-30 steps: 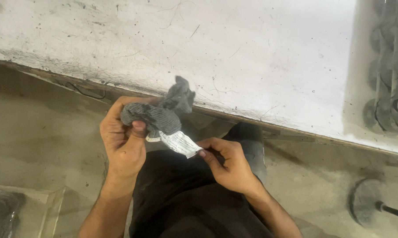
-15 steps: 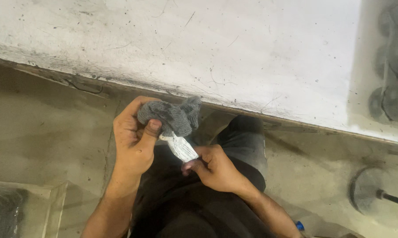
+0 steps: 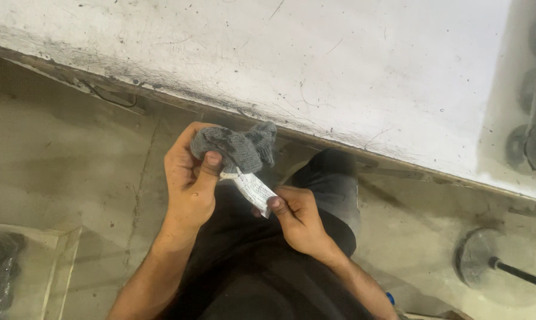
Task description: The person picks rotor hubs with black rubber vanes from a plastic tray one at a time and squeezes adhesive from a tube onto each hub's surface, then places the hub back into the tray. At the end the person wipes their hands with a gray cloth.
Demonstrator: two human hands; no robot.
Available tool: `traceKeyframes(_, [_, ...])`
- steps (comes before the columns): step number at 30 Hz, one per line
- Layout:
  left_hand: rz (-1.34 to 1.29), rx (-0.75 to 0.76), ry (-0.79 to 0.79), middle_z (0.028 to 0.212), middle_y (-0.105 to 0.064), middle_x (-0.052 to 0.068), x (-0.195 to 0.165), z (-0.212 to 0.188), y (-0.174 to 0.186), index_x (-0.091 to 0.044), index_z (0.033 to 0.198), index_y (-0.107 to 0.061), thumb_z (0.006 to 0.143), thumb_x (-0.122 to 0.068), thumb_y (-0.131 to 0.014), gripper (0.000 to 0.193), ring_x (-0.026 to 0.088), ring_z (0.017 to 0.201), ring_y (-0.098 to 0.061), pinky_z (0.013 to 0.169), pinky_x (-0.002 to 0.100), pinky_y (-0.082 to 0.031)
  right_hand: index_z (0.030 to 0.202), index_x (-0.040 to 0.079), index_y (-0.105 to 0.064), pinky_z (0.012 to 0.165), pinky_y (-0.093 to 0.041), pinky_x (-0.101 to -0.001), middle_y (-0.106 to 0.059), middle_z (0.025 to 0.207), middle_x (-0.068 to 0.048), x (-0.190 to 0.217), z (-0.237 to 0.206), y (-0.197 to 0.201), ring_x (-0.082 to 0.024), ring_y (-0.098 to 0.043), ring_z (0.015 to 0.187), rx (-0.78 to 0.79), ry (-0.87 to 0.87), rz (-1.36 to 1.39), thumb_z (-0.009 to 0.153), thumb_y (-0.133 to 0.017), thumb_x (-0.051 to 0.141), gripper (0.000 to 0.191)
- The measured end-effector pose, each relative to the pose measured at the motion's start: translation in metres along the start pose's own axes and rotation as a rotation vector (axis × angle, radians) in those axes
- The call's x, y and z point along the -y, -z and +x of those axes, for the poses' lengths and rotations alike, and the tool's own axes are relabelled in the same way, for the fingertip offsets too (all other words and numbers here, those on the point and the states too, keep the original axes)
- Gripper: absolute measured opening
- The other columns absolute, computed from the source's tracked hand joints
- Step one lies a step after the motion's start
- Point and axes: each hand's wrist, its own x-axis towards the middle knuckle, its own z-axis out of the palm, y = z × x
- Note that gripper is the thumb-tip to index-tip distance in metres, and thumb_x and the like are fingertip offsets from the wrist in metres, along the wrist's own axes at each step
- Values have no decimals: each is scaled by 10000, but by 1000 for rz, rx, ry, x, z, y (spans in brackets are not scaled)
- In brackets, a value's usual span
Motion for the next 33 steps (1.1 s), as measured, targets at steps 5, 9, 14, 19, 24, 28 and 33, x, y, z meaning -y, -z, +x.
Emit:
traceKeyframes(5, [38,7,-24,1060,-676,16,0,-1,1,22,1235,-600,1092,-254,-663,317,64,971,-623,873,216,-526,975,-42,-762,696,-544,-282,-735,816,-73,-13,0,0,-123,-671,764,17,-147,-130,997,-624,104,203])
traceKeyframes(9, [98,17,-22,1051,-658,9,0,-7,-5,28,1240,-596,1093,-227,-652,299,53,958,-601,851,203,-505,990,-55,-731,762,-585,-259,-758,872,-61,-18,-1,1,-100,-693,821,84,-258,130,925,-716,-7,82])
traceKeyframes(14, [68,23,0,1051,-666,18,3,-10,-8,30,1235,-593,1099,-207,-649,279,61,963,-607,866,208,-507,979,-80,-699,751,-626,-283,-758,855,-85,-25,-8,-5,-127,-729,798,55,-297,252,947,-683,-12,76])
traceKeyframes(19, [43,28,19,1068,-676,21,4,-14,-4,28,1245,-582,1094,-193,-632,272,66,980,-623,879,217,-522,1021,-63,-691,778,-603,-281,-748,868,-91,-27,-12,-4,-131,-710,824,125,-225,201,988,-646,8,90])
traceKeyframes(24, [45,28,33,1076,-670,18,10,-21,-8,26,1255,-574,1102,-188,-617,267,66,990,-615,888,217,-519,952,-68,-683,756,-595,-287,-750,836,-90,-34,-17,-6,-140,-716,803,106,-257,183,989,-646,13,96])
traceKeyframes(28, [68,50,33,1063,-667,15,14,-23,-9,24,1250,-580,1110,-201,-621,268,65,976,-616,875,217,-519,923,-76,-688,725,-598,-298,-741,817,-84,-38,-19,-10,-146,-711,776,77,-260,292,1013,-639,25,144])
traceKeyframes(33, [-38,45,27,1050,-668,28,12,-22,-2,21,1275,-585,1113,-226,-644,301,73,970,-617,902,218,-516,1147,5,-717,790,-574,-294,-753,922,-55,-19,-23,-1,-157,-728,832,119,-102,42,1073,-523,261,330])
